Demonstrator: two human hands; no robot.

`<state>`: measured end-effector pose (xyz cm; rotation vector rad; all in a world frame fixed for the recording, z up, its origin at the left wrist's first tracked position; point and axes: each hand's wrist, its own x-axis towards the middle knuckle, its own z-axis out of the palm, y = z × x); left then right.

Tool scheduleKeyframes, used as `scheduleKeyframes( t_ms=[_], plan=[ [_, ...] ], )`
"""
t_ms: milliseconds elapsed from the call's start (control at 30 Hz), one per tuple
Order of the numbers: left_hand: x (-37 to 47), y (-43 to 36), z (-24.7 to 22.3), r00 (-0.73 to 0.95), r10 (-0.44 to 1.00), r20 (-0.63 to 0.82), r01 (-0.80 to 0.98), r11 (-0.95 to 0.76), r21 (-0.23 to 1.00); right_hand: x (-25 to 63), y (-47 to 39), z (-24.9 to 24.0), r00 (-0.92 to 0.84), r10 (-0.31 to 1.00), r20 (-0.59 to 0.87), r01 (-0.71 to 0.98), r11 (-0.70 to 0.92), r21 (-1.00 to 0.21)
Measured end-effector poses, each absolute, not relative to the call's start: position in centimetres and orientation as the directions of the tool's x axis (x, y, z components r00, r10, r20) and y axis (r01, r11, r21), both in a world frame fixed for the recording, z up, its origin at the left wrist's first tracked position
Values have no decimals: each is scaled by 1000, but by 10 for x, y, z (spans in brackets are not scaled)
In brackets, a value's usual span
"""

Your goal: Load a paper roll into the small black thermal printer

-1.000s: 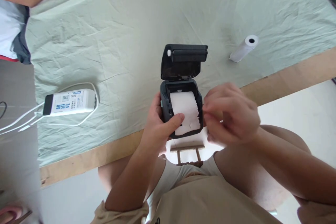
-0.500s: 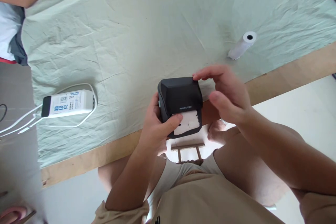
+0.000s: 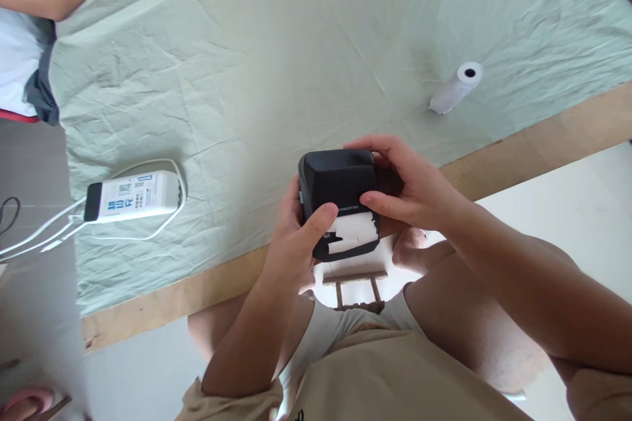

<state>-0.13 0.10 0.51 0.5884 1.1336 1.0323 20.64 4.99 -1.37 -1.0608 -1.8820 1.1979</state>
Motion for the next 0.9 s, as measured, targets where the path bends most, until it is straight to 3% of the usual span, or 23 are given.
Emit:
scheduleKeyframes(
  t_ms=[900],
  plan=[
    [-5, -1, 0, 110, 897, -427, -398, 434, 808, 207, 50, -19, -452, 881, 142, 326, 311, -893]
  ],
)
